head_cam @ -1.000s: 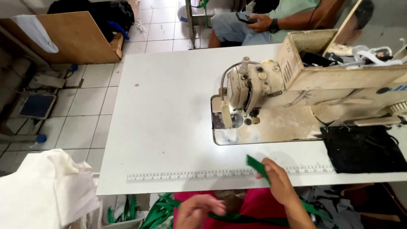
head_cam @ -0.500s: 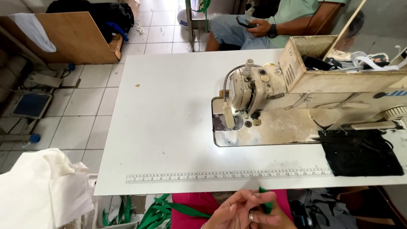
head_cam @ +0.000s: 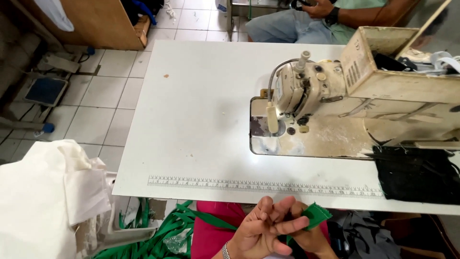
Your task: Attaching green fabric straps to white fabric pieces using an industrial sewing machine.
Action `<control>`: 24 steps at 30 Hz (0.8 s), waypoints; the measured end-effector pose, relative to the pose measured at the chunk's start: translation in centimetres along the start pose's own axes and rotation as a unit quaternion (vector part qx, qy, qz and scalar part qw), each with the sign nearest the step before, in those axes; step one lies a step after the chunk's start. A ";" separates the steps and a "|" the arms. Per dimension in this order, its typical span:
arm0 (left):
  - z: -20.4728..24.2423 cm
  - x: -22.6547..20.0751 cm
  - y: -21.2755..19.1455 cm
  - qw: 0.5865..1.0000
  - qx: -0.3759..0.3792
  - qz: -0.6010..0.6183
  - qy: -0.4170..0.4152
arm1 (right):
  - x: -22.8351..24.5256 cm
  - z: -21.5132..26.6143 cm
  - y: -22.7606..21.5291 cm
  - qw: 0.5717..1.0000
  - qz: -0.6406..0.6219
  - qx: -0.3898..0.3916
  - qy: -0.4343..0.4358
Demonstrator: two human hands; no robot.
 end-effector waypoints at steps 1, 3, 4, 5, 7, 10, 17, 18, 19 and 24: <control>0.2 -0.2 -0.2 1.000 0.001 -0.001 0.003 | -0.1 -0.2 0.2 1.000 -0.001 0.003 0.002; 0.8 -0.5 -0.7 1.000 0.003 -0.004 0.013 | -0.2 -0.6 0.7 1.000 0.019 0.013 -0.018; 1.0 -0.7 -0.4 1.000 0.003 -0.003 0.015 | -0.2 -0.6 1.0 1.000 0.019 0.013 -0.016; 1.1 -1.0 -0.1 0.998 -0.021 -0.054 0.022 | -0.3 -0.8 1.2 0.999 0.028 0.018 -0.028; 1.4 -1.5 0.2 0.993 -0.044 -0.106 0.029 | -0.2 -1.2 1.8 0.998 0.038 0.023 -0.040; 1.7 -1.8 0.0 0.990 0.009 -0.131 0.041 | 0.4 -1.4 2.5 0.996 0.082 0.003 -0.032; 1.3 -1.5 1.3 0.981 -0.012 -0.185 0.059 | 0.0 -0.7 2.4 0.994 0.091 -0.038 0.039; 1.2 -1.4 1.3 0.981 -0.012 -0.188 0.053 | 0.9 -1.1 3.3 0.996 0.072 -0.029 0.040; 1.3 -1.3 1.1 0.981 -0.012 -0.188 0.053 | -2.4 -0.4 1.2 0.996 0.072 -0.030 0.040; 1.4 -1.3 0.1 0.986 -0.015 -0.163 0.032 | -1.7 0.6 0.2 0.998 0.000 -0.004 0.057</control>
Point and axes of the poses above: each hand's wrist, its own z-axis away from the middle knuckle, its own y-axis out of the palm, x = y × z, the point moved 1 cm from there along -z, towards the middle knuckle, and after that the axes turned 5 degrees about -y, right-handed, at the moved point
